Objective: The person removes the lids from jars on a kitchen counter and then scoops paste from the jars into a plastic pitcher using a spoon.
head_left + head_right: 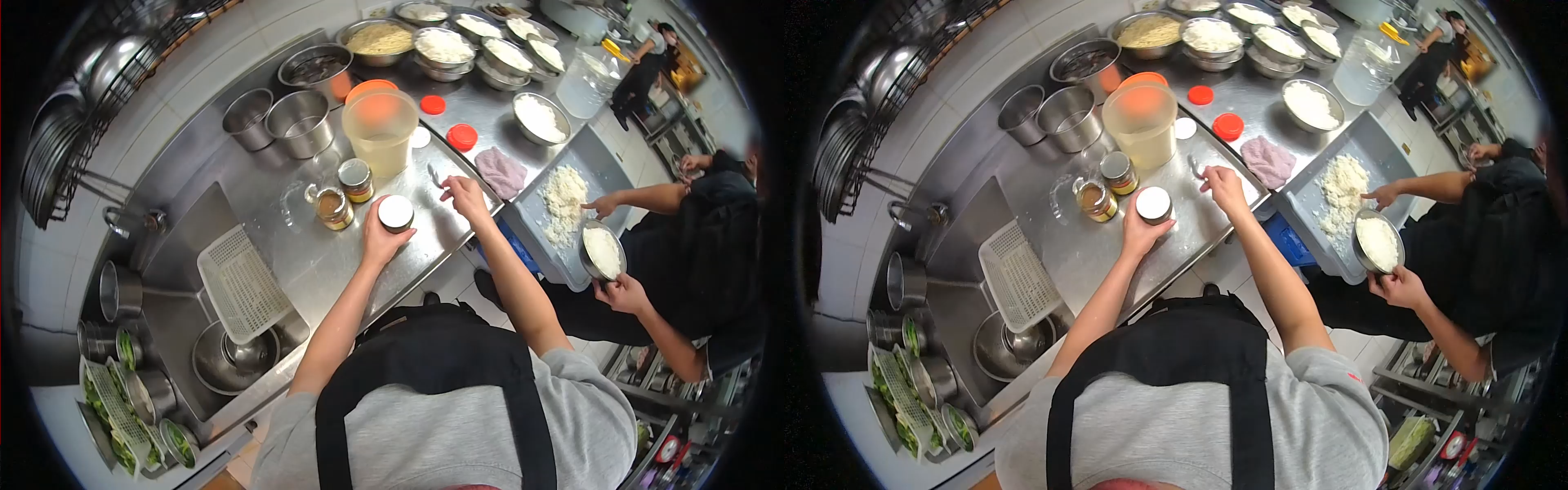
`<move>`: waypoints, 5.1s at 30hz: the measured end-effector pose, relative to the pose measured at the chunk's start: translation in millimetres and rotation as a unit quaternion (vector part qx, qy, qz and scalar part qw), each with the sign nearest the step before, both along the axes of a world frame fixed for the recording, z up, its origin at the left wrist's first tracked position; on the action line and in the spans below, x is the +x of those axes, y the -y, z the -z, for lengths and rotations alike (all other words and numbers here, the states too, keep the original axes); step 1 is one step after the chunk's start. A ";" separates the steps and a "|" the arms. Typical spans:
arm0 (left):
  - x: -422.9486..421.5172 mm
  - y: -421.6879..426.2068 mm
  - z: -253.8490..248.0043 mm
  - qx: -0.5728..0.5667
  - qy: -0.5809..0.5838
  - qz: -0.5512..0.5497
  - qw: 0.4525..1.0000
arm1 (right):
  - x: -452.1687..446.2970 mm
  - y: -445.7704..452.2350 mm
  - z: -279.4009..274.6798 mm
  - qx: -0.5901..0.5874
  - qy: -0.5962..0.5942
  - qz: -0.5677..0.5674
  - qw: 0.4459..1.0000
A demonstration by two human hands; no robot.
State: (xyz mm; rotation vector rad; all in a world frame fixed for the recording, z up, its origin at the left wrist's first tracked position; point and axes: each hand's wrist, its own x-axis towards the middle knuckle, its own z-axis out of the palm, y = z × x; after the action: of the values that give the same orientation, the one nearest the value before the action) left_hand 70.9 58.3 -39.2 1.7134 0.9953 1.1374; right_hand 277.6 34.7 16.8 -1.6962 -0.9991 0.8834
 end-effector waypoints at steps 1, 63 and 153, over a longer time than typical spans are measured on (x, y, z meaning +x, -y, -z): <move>-2.0 -2.4 -0.1 -0.002 0.000 -0.006 1.000 | -1.7 8.3 -9.2 -0.014 -0.034 -0.030 0.999; -4.0 2.7 -8.5 -0.051 -0.045 -0.027 0.997 | 48.1 -148.7 32.5 0.139 0.374 0.073 0.914; 2.9 -23.2 4.8 0.026 0.002 0.040 0.999 | -87.7 -29.8 -58.3 -0.020 0.632 -0.422 0.649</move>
State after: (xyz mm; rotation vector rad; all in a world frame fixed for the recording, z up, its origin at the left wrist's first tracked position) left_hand 73.8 81.5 -44.0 1.7760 0.8950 1.1232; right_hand 189.9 64.5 75.2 -1.7519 -2.8873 0.0124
